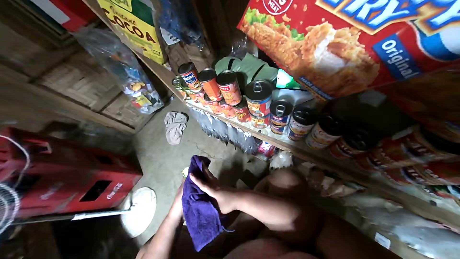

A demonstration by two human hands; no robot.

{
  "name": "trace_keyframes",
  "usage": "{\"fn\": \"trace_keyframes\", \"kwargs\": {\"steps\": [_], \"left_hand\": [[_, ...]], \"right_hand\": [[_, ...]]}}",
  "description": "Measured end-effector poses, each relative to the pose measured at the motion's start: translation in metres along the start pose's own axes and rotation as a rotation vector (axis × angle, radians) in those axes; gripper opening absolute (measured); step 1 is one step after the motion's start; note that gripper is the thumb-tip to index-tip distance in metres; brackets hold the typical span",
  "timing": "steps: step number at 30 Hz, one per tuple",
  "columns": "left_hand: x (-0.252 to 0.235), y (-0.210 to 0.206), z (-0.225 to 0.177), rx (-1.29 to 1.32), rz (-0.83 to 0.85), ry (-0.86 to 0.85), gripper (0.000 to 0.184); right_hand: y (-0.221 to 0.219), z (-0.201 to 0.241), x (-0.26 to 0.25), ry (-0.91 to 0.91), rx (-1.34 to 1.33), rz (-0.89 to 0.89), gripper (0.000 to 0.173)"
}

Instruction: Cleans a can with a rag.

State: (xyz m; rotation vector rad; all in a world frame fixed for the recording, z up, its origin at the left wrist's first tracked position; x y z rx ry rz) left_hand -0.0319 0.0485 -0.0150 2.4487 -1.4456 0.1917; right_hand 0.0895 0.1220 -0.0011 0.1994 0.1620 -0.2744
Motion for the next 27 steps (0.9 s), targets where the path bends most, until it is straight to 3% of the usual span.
{"fn": "trace_keyframes", "kwargs": {"steps": [1,3,6,9,11,12,16,18,21,23,25,27], "left_hand": [[0.001,0.0,-0.002,-0.011,0.012,-0.025,0.044],[0.0,-0.003,-0.003,0.015,0.03,-0.058,0.044],[-0.01,-0.015,0.016,0.142,0.053,-0.059,0.049],[-0.001,-0.029,0.024,0.203,0.068,-0.076,0.041],[0.009,-0.032,0.026,0.164,0.02,-0.01,0.041],[0.009,-0.035,0.024,0.156,0.027,0.008,0.049],[0.015,-0.059,0.011,0.334,0.054,0.043,0.066],[0.019,-0.064,0.009,0.389,0.07,0.044,0.068],[0.019,-0.057,0.013,0.433,-0.024,0.025,0.063],[0.013,-0.047,0.025,0.516,-0.072,-0.069,0.053],[0.002,-0.046,0.025,0.668,0.001,-0.138,0.057],[0.009,-0.048,0.019,0.648,-0.012,-0.042,0.062]], "right_hand": [[-0.001,-0.001,0.003,0.057,0.055,0.024,0.107],[-0.003,-0.007,0.005,0.111,0.048,-0.014,0.108],[0.001,-0.019,0.005,0.035,0.01,-0.224,0.089],[0.01,-0.025,0.005,0.05,0.015,-0.433,0.09],[0.02,-0.025,0.005,0.072,-0.029,-0.47,0.08],[0.024,-0.025,0.006,0.065,-0.079,-0.476,0.071],[0.04,-0.037,0.009,-0.199,-0.333,-0.591,0.05],[0.042,-0.031,0.009,-0.221,-0.385,-0.632,0.042],[0.027,-0.023,0.0,-0.099,-0.25,-0.58,0.049],[0.012,-0.021,0.003,-0.014,-0.148,-0.449,0.093],[0.004,-0.022,0.003,0.009,-0.091,-0.395,0.117],[0.006,-0.026,0.002,-0.026,-0.117,-0.373,0.113]]}}
Point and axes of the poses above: each hand's wrist, its own x-axis away from the middle knuckle, its own y-axis out of the back of the hand, z = x × y, the point moved 6 cm from there along -x, towards the middle knuckle, and after that the axes turned 3 degrees about z, right-handed, at the moved point
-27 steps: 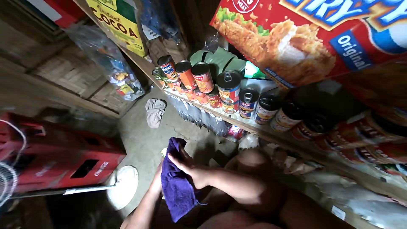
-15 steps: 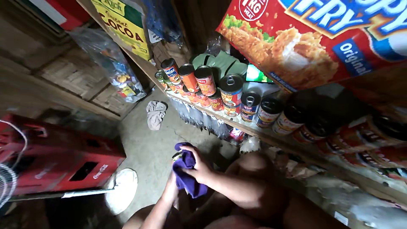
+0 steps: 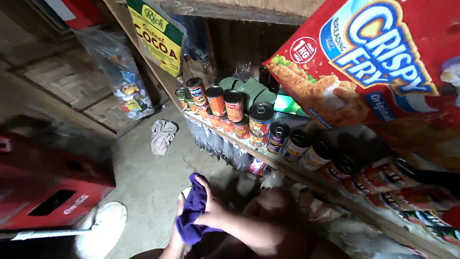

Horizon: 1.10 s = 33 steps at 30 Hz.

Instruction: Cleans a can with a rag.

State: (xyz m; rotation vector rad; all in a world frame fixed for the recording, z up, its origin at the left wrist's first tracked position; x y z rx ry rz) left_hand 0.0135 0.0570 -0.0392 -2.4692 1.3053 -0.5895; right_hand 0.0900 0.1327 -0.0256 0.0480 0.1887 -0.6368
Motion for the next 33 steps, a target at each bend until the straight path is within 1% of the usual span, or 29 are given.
{"fn": "trace_keyframes", "kwargs": {"steps": [2,3,5,7,9,10,11,13,15,16,17,18,19,21,22,23,25,26,28,30,33], "left_hand": [[0.012,0.001,0.0,-0.184,-0.086,0.044,0.052],[0.013,0.0,0.003,-0.251,-0.088,0.065,0.05],[0.012,-0.006,0.01,-0.314,-0.033,0.099,0.059],[0.01,-0.011,0.015,-0.341,0.001,0.113,0.064],[0.01,-0.013,0.017,-0.309,-0.029,0.117,0.062],[0.009,-0.013,0.017,-0.283,-0.04,0.115,0.061],[0.007,-0.013,0.015,-0.25,-0.045,0.102,0.061],[0.001,-0.005,0.013,-0.138,-0.04,0.031,0.065],[-0.007,0.012,0.014,0.016,0.035,-0.017,0.065],[-0.01,0.019,0.015,0.062,0.079,-0.029,0.062],[-0.012,0.021,0.014,0.048,0.092,-0.047,0.057],[-0.01,0.021,0.014,0.025,0.069,-0.046,0.053],[-0.005,0.018,0.013,-0.01,0.047,-0.033,0.049],[0.008,0.013,0.011,-0.147,-0.032,-0.008,0.034],[0.01,0.011,0.011,-0.228,-0.068,0.008,0.031],[0.011,0.009,0.014,-0.292,-0.085,0.029,0.031],[0.006,0.01,0.023,-0.371,-0.042,0.095,0.049],[0.003,0.009,0.026,-0.382,-0.023,0.13,0.054],[0.005,0.003,0.026,-0.368,-0.016,0.194,0.058],[0.011,-0.008,0.023,-0.333,-0.008,0.237,0.057],[0.01,-0.01,0.021,-0.232,0.091,0.2,0.063]], "right_hand": [[0.009,-0.003,-0.004,-0.067,0.009,-0.05,0.088],[0.015,-0.005,-0.006,-0.094,0.007,-0.083,0.076],[0.025,-0.006,-0.008,-0.162,-0.045,-0.139,0.057],[0.032,-0.01,-0.007,-0.231,-0.114,-0.184,0.047],[0.031,-0.009,-0.003,-0.246,-0.174,-0.241,0.043],[0.029,-0.007,-0.001,-0.241,-0.162,-0.249,0.046],[0.025,-0.007,0.001,-0.231,-0.137,-0.229,0.053],[0.014,-0.006,0.003,-0.156,-0.113,-0.138,0.077],[0.004,-0.002,0.003,-0.04,-0.139,-0.05,0.103],[0.0,-0.003,0.002,-0.022,-0.151,-0.005,0.111],[-0.003,-0.007,0.001,-0.045,-0.159,0.033,0.116],[-0.003,-0.011,0.0,-0.099,-0.16,0.054,0.118],[-0.001,-0.015,-0.001,-0.159,-0.163,0.049,0.116],[0.005,-0.021,-0.003,-0.238,-0.201,-0.012,0.105],[0.009,-0.022,-0.005,-0.261,-0.24,-0.059,0.097],[0.014,-0.022,-0.006,-0.276,-0.291,-0.115,0.086],[0.023,-0.022,-0.008,-0.323,-0.355,-0.216,0.062],[0.026,-0.023,-0.009,-0.34,-0.349,-0.251,0.055],[0.033,-0.024,-0.01,-0.322,-0.334,-0.309,0.044],[0.037,-0.022,-0.009,-0.286,-0.403,-0.366,0.035],[0.035,-0.018,-0.004,-0.26,-0.553,-0.404,0.032]]}}
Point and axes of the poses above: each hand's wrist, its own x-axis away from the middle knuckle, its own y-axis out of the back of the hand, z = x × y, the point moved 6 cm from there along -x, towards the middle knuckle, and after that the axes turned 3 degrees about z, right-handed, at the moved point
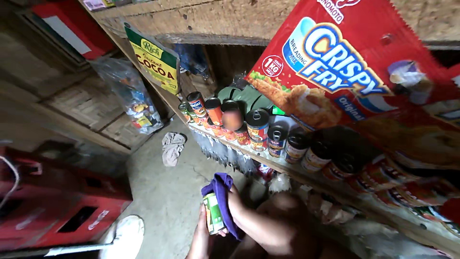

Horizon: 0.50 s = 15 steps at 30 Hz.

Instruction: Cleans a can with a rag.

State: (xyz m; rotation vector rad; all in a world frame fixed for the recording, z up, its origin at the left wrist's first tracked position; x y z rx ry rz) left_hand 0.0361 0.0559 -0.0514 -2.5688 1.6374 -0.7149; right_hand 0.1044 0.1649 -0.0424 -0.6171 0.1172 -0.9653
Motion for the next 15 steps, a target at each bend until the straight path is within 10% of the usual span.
{"fn": "trace_keyframes", "kwargs": {"steps": [5,10,15], "left_hand": [[0.001,0.013,-0.01,0.027,-0.185,-0.096,0.065],[0.009,0.029,-0.018,-0.046,-0.222,-0.298,0.039],[0.0,0.026,-0.015,-0.381,-0.167,-0.197,0.055]], "right_hand": [[-0.016,-0.008,0.015,-0.028,0.225,0.174,0.048],[-0.03,-0.015,0.016,-0.044,0.319,0.408,0.109],[-0.013,-0.018,0.007,-0.186,0.191,0.199,0.076]]}}
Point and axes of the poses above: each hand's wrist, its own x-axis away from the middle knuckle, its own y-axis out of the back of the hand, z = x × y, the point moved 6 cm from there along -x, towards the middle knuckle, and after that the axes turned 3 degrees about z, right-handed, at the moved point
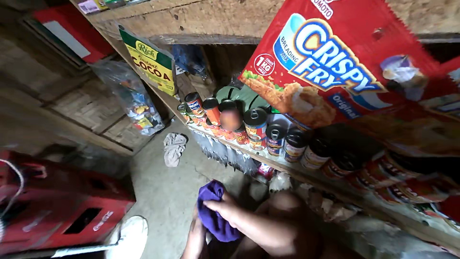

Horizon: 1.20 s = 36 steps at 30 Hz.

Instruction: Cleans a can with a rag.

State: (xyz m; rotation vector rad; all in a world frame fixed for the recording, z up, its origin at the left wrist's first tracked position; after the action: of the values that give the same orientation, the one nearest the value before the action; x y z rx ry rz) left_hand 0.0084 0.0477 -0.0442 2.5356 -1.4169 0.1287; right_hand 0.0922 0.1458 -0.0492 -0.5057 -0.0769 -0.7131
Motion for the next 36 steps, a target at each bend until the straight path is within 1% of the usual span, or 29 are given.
{"fn": "trace_keyframes", "kwargs": {"steps": [2,4,6,8,9,11,13,15,18,20,22,24,26,28,30,31,34,35,36], "left_hand": [[-0.002,-0.005,-0.001,-0.052,0.074,0.024,0.059],[-0.002,-0.008,-0.01,-0.094,0.133,0.026,0.061],[-0.003,-0.005,-0.021,-0.185,0.195,-0.012,0.061],[-0.004,0.006,-0.029,-0.389,0.177,-0.117,0.065],[-0.005,0.013,-0.034,-0.492,0.129,-0.203,0.068],[-0.005,0.024,-0.045,-0.631,0.045,-0.363,0.079],[-0.005,0.028,-0.054,-0.662,0.028,-0.494,0.093],[-0.006,0.026,-0.054,-0.653,0.058,-0.559,0.107],[-0.008,0.02,-0.048,-0.669,0.097,-0.569,0.119],[-0.007,0.018,-0.046,-0.668,0.124,-0.556,0.121],[-0.005,0.017,-0.048,-0.648,0.118,-0.603,0.116],[-0.003,0.015,-0.054,-0.615,0.107,-0.653,0.107],[-0.001,0.012,-0.058,-0.612,0.101,-0.686,0.102],[0.0,0.012,-0.059,-0.641,0.082,-0.694,0.107],[0.0,0.013,-0.056,-0.688,0.065,-0.662,0.115],[0.0,0.013,-0.055,-0.722,0.061,-0.635,0.118],[0.005,0.01,-0.058,-0.848,0.061,-0.576,0.124],[0.007,0.008,-0.058,-0.894,0.063,-0.579,0.125],[0.007,0.007,-0.057,-0.924,0.07,-0.578,0.125]], "right_hand": [[0.007,0.005,-0.001,-0.021,-0.088,-0.051,0.06],[0.01,0.01,-0.002,-0.049,-0.144,-0.083,0.049],[0.013,0.01,-0.003,-0.098,-0.217,-0.104,0.047],[0.013,0.007,-0.004,-0.138,-0.34,-0.103,0.046],[0.011,0.006,-0.004,-0.144,-0.414,-0.082,0.044],[0.009,0.005,-0.004,-0.142,-0.523,-0.034,0.043],[0.005,0.007,0.0,-0.135,-0.567,0.006,0.043],[0.0,0.008,0.003,-0.152,-0.6,0.035,0.044],[-0.004,0.011,0.011,-0.19,-0.562,0.056,0.04],[-0.005,0.03,0.025,-0.205,-0.44,0.058,0.031],[-0.005,0.045,0.036,-0.219,-0.339,0.045,0.026],[-0.002,0.04,0.034,-0.2,-0.258,0.002,0.024],[0.0,0.036,0.031,-0.16,-0.205,-0.019,0.022],[0.001,0.036,0.026,-0.113,-0.111,-0.005,0.023],[0.001,0.034,0.022,-0.117,-0.065,-0.014,0.025],[0.003,0.025,0.015,-0.126,-0.063,0.006,0.03],[0.003,0.009,0.004,-0.162,0.078,0.104,0.067],[0.002,0.006,0.003,-0.179,0.119,0.134,0.072],[0.001,0.003,0.003,-0.196,0.138,0.151,0.074]]}}
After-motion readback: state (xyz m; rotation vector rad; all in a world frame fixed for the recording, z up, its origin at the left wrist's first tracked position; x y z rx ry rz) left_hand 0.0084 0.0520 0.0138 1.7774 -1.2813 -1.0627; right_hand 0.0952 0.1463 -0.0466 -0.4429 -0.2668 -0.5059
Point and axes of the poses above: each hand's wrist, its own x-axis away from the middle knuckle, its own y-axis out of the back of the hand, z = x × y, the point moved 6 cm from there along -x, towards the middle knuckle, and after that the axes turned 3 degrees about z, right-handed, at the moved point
